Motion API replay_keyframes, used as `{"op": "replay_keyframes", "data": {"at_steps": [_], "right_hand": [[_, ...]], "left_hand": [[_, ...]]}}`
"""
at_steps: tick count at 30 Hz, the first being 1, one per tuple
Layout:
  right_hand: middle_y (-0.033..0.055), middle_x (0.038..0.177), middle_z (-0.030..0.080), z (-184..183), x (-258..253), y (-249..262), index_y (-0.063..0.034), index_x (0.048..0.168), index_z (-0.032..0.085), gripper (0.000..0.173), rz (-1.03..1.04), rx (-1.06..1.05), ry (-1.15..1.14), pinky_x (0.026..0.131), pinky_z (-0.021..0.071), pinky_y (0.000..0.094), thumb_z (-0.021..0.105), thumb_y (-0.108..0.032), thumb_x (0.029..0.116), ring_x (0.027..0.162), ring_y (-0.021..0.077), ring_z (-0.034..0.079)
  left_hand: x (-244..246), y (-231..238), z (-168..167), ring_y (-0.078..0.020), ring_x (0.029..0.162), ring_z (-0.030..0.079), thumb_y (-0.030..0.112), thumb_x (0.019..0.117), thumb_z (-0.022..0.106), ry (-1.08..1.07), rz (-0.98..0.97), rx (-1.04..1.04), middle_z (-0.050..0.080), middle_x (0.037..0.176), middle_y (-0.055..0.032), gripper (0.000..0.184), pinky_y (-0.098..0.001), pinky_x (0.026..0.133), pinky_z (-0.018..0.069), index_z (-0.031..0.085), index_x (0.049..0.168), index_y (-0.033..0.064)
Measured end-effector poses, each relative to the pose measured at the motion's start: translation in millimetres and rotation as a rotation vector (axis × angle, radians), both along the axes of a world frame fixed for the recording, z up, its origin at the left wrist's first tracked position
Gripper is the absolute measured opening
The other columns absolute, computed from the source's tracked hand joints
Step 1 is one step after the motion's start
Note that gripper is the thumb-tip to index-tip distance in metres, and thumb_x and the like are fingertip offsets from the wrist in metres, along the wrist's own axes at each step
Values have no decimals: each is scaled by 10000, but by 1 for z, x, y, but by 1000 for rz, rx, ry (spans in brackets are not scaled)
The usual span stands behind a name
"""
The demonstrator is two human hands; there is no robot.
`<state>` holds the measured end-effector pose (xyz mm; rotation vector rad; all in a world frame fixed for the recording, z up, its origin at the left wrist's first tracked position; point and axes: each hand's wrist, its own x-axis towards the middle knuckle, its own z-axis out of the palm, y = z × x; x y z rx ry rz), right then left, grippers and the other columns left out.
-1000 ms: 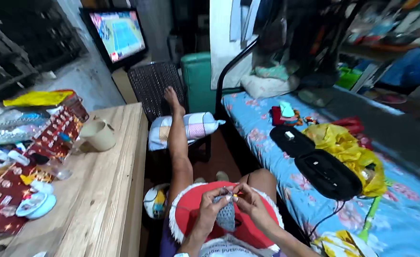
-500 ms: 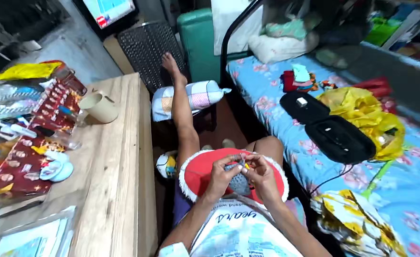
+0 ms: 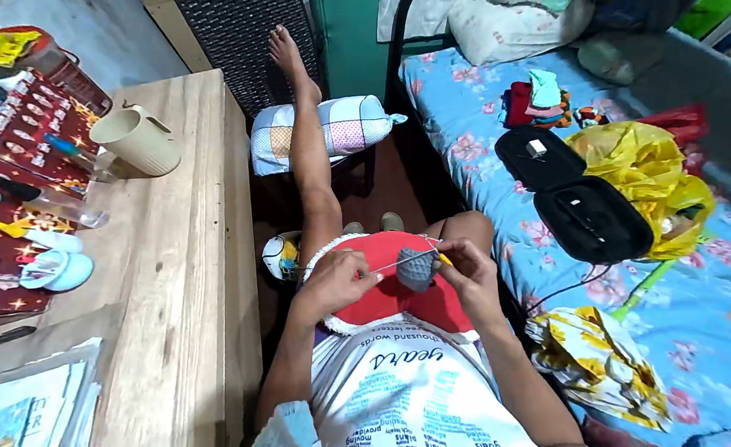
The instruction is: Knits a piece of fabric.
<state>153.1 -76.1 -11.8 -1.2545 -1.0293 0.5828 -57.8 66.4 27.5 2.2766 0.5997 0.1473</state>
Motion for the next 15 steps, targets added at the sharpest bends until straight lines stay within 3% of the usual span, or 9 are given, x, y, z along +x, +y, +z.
{"op": "replay_keyframes", "data": {"at_steps": [2, 4, 6, 7, 8, 10, 12, 13, 15], "right_hand": [[13, 996, 718, 3, -4, 2, 23, 1148, 656, 291, 57, -19, 229, 665, 552, 207, 612, 60, 863, 782, 37, 657], [17, 950, 712, 4, -11, 2, 16, 1180, 667, 323, 123, -26, 379, 536, 474, 174, 629, 53, 862, 644, 16, 584], [34, 952, 720, 5, -16, 2, 7, 1190, 676, 331, 200, -12, 497, 506, 460, 165, 644, 53, 864, 605, 12, 569], [42, 962, 725, 6, -18, 1, 4, 1193, 682, 332, 232, 3, 536, 510, 468, 165, 651, 51, 865, 607, 13, 575], [52, 973, 730, 6, -19, 1, 2, 1193, 689, 334, 254, 16, 566, 512, 470, 164, 656, 50, 864, 610, 13, 579], [68, 1011, 735, 7, -20, 1, -12, 1194, 701, 331, 283, 33, 596, 520, 477, 163, 667, 39, 869, 626, 15, 591], [76, 1037, 736, 9, -21, 1, -16, 1195, 708, 330, 282, 45, 593, 531, 488, 165, 676, 35, 871, 642, 19, 601], [74, 1050, 738, 9, -21, 0, -14, 1198, 709, 330, 272, 45, 576, 539, 495, 167, 677, 35, 873, 650, 19, 606], [74, 1089, 734, 9, -20, -2, -3, 1208, 707, 330, 255, 27, 528, 549, 500, 168, 659, 40, 884, 662, 20, 608]], "left_hand": [[-6, 2, -9, -219, 1160, 634, 223, 951, 633, -318, 2, -99, 739, 1007, -102, 382, -396, 1034, 467, 665, 656, -16], [-1, 1, -21, -237, 1334, 563, 284, 972, 624, -762, -44, -360, 740, 1181, -57, 338, -402, 1143, 425, 672, 672, 137], [14, -4, -31, -253, 1408, 495, 414, 980, 609, -1029, -65, -542, 677, 1348, -30, 246, -440, 1195, 356, 808, 950, 271], [21, -6, -35, -243, 1421, 477, 443, 972, 609, -1073, -79, -587, 628, 1420, -19, 280, -437, 1198, 343, 786, 1131, 296], [27, -8, -39, -218, 1391, 504, 466, 948, 642, -1069, -71, -615, 603, 1450, -4, 390, -420, 1172, 375, 708, 1301, 313], [34, -13, -42, -212, 1291, 591, 424, 902, 725, -966, -64, -647, 618, 1415, -21, 779, -416, 1099, 471, 365, 1577, 279], [38, -23, -36, -201, 1148, 659, 171, 906, 726, -874, -29, -695, 647, 1282, -65, 1008, -400, 1001, 549, 28, 1633, 151], [40, -29, -30, -184, 1068, 685, 40, 889, 697, -853, 40, -726, 679, 1179, -78, 1029, -379, 957, 568, -17, 1627, 101], [41, -39, -21, -140, 886, 715, -72, 855, 663, -838, 222, -758, 723, 994, -78, 979, -319, 854, 597, 63, 1621, 36]]}}
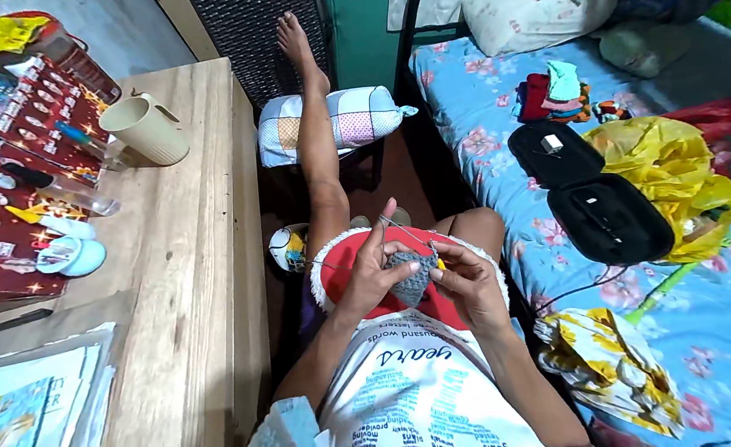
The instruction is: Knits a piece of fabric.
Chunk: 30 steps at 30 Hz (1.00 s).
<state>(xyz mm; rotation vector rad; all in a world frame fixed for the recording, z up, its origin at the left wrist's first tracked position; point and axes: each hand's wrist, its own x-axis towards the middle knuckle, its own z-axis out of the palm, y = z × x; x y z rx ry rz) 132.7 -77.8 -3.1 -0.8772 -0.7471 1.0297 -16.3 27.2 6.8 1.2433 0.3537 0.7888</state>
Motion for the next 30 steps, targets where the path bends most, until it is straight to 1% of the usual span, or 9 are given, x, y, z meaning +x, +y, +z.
{"op": "replay_keyframes", "data": {"at_steps": [5, 8, 10, 12, 19, 22, 26, 28, 30], "right_hand": [[-10, 1037, 671, -3, 14, -3, -19, 1227, 714, 327, 7, 30, -344, 659, 505, 143, 607, 11, 920, 789, -4, 592], [13, 997, 640, -5, 25, -5, -51, 1219, 736, 303, -50, 117, -713, 758, 518, 119, 596, -24, 952, 871, -15, 597], [63, 944, 641, -3, 29, -6, -92, 1202, 756, 301, -115, 171, -951, 686, 489, 116, 580, -42, 964, 791, -4, 582], [96, 906, 651, 1, 30, -7, -130, 1187, 763, 300, -182, 210, -1140, 615, 475, 174, 562, -65, 973, 711, 56, 577], [128, 849, 665, 13, 13, -11, -132, 1170, 772, 361, -435, 183, -1534, 528, 471, 322, 546, -11, 917, 655, 226, 609], [129, 848, 650, 11, -4, -12, -96, 1180, 766, 347, -517, 116, -1507, 537, 473, 296, 555, -16, 917, 667, 214, 605], [138, 913, 638, 5, -20, -6, -46, 1232, 730, 373, -504, 47, -1342, 530, 495, 268, 551, -6, 907, 675, 170, 610], [132, 979, 643, 5, -22, 0, -1, 1295, 672, 391, -400, 29, -1141, 585, 526, 254, 565, 2, 919, 724, 142, 624], [81, 1075, 658, 7, -18, 5, 42, 1356, 582, 414, -214, 17, -781, 702, 545, 177, 578, -2, 944, 824, 43, 628]], "left_hand": [[-2, -8, 9, -129, 866, 719, -95, 846, 634, 24, 149, -53, 744, 955, -85, 805, -299, 838, 597, 271, 1562, -50], [-2, -12, 12, -121, 863, 715, -106, 842, 626, 33, 196, -28, 742, 930, -79, 717, -288, 831, 592, 365, 1510, -83], [-2, -14, 13, -112, 871, 712, -102, 840, 633, 55, 232, 23, 738, 932, -69, 688, -281, 838, 590, 389, 1483, -100], [-2, -15, 13, -105, 874, 707, -100, 840, 639, 72, 268, 90, 735, 933, -66, 663, -278, 848, 585, 411, 1463, -114], [3, -25, 8, -87, 861, 701, -76, 865, 631, 133, 409, 363, 733, 955, -89, 564, -248, 811, 591, 468, 1398, -160], [10, -30, 0, -102, 899, 703, -60, 861, 642, 131, 512, 486, 724, 972, -131, 526, -249, 851, 587, 501, 1349, -198], [18, -31, -6, -81, 933, 688, -80, 842, 633, 56, 557, 419, 713, 982, -110, 630, -243, 891, 566, 374, 1391, -249], [18, -30, -6, -58, 899, 688, -96, 842, 622, 37, 527, 375, 720, 960, -91, 673, -231, 861, 569, 313, 1419, -257], [16, -30, -2, -52, 863, 676, -93, 856, 614, 23, 460, 312, 706, 932, -71, 687, -224, 830, 567, 285, 1440, -246]]}}
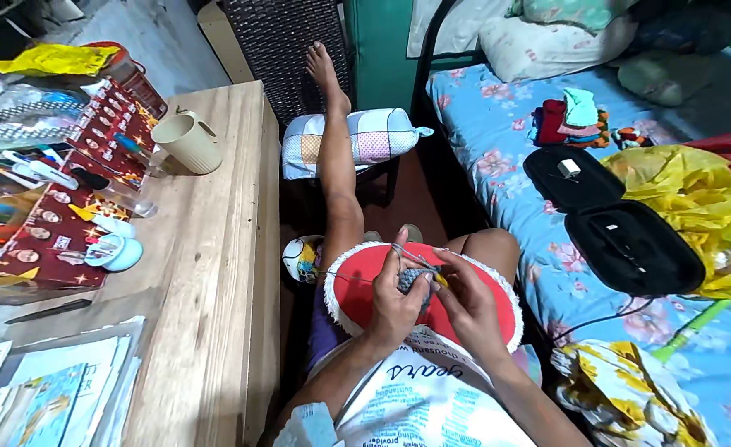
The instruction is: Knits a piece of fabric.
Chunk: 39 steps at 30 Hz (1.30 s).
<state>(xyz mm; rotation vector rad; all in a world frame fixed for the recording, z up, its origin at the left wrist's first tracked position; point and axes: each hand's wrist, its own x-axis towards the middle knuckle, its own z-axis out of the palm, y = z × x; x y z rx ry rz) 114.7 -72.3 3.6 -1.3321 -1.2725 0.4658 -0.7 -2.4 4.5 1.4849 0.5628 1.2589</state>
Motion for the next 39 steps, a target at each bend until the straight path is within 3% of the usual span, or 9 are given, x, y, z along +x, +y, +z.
{"op": "replay_keyframes", "data": {"at_steps": [2, 8, 12, 15, 20, 23, 29, 33, 39], "right_hand": [[40, 982, 646, -1, 5, 4, 75, 1338, 542, 412, 64, 36, 101, 702, 543, 152, 598, 8, 936, 802, 10, 621], [117, 829, 678, 8, 19, -5, 7, 1217, 685, 337, -156, 107, -670, 506, 502, 329, 559, -50, 910, 622, 199, 629], [-46, 814, 615, 19, 45, -4, -13, 1282, 602, 424, 191, -229, 99, 526, 437, 143, 614, -15, 857, 601, -10, 521], [-59, 784, 613, 19, 50, 4, -73, 1225, 562, 413, 340, -348, 608, 438, 413, 149, 643, 3, 828, 504, -1, 497], [-55, 833, 630, 13, 29, 3, -1, 1130, 606, 266, 193, -132, 164, 569, 470, 135, 627, -10, 865, 649, -27, 555], [0, 841, 662, 19, 22, 5, 10, 1089, 649, 203, 99, -112, -37, 633, 523, 164, 627, -51, 897, 698, 3, 604], [-26, 900, 691, 18, 27, 14, -82, 1175, 574, 364, 366, -69, 682, 492, 446, 146, 682, 28, 846, 595, -4, 569], [-29, 973, 701, -4, 16, 9, -38, 1115, 625, 196, 101, 216, 173, 720, 564, 142, 682, -51, 927, 817, -21, 655], [106, 897, 646, -12, 19, 8, 33, 989, 641, 92, -52, 352, -288, 671, 498, 95, 613, -49, 959, 755, 9, 605]], "left_hand": [[-5, 5, 5, -52, 849, 670, -84, 858, 612, -11, -40, -34, 697, 923, -54, 675, -231, 828, 569, 296, 1435, -237], [-19, 24, 9, -63, 864, 658, -45, 868, 595, 117, -65, 11, 697, 921, -59, 548, -246, 867, 548, 474, 1390, -162], [-18, 28, 10, -53, 895, 654, -45, 872, 594, 93, -176, -55, 703, 956, -49, 583, -246, 902, 535, 434, 1419, -165], [-15, 25, 13, -72, 943, 675, -50, 881, 615, 46, -203, -83, 720, 997, -71, 650, -258, 937, 541, 357, 1463, -182], [-8, 12, 3, -170, 945, 748, -92, 887, 590, 173, -36, 149, 751, 1044, -184, 489, -319, 894, 605, 514, 1360, -191], [2, 2, -9, -135, 734, 716, -72, 878, 617, 245, 124, 395, 748, 907, -194, 452, -247, 722, 588, 584, 1318, -169], [3, 2, 3, -22, 970, 697, -47, 931, 631, -96, 25, 222, 749, 1061, -68, 387, -224, 905, 572, 579, 1301, -147], [-1, 5, 8, -13, 941, 679, -59, 920, 608, -75, 24, 251, 735, 1006, -67, 387, -211, 890, 562, 571, 1290, -165], [-16, 17, 18, -21, 866, 673, -66, 895, 576, 13, -60, 232, 732, 979, -99, 343, -201, 825, 570, 642, 1220, -154]]}}
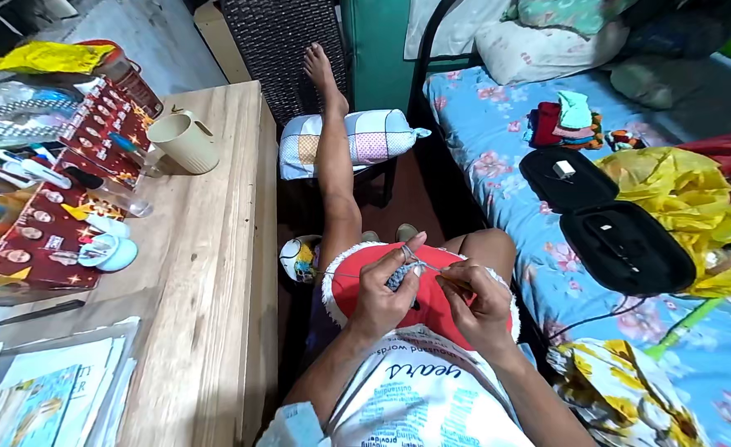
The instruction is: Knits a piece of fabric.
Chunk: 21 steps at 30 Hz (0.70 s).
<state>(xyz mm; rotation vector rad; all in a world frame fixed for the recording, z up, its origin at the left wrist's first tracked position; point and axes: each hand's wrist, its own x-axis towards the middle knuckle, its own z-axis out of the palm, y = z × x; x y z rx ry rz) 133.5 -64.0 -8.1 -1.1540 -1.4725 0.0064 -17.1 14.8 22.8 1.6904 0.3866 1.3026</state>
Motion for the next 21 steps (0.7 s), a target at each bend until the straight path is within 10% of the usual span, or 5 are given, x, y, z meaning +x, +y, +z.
{"op": "replay_keyframes", "data": {"at_steps": [5, 12, 16, 21], "right_hand": [[116, 884, 647, 0, 10, -2, 16, 976, 645, 89, 72, -42, -66, 652, 491, 117, 599, -59, 967, 748, 44, 604], [-107, 922, 691, 10, 21, -7, -118, 1038, 685, 144, 446, -412, 477, 654, 524, 127, 675, -62, 906, 749, -53, 612], [-60, 900, 673, 13, 17, -5, -117, 1256, 672, 350, 628, -505, 869, 495, 397, 117, 694, -99, 906, 599, -44, 508], [11, 908, 715, 14, 9, -4, -85, 1098, 702, 206, 586, -452, 1055, 468, 394, 126, 663, -28, 903, 550, -35, 509]], "left_hand": [[-18, 20, 8, 8, 831, 660, -66, 873, 539, 62, -208, -143, 743, 1028, -43, 328, -193, 779, 564, 691, 1161, -99], [-14, 17, 4, -4, 828, 654, -71, 886, 566, 91, -286, -201, 717, 962, -18, 362, -207, 793, 569, 655, 1236, -99], [-3, 6, -2, -5, 868, 663, -77, 881, 590, 16, -225, -226, 731, 1033, -41, 367, -208, 823, 568, 641, 1242, -120], [9, -2, -10, -79, 900, 713, -101, 863, 591, -116, -273, -608, 740, 1121, -74, 448, -290, 860, 595, 592, 1311, -120]]}}
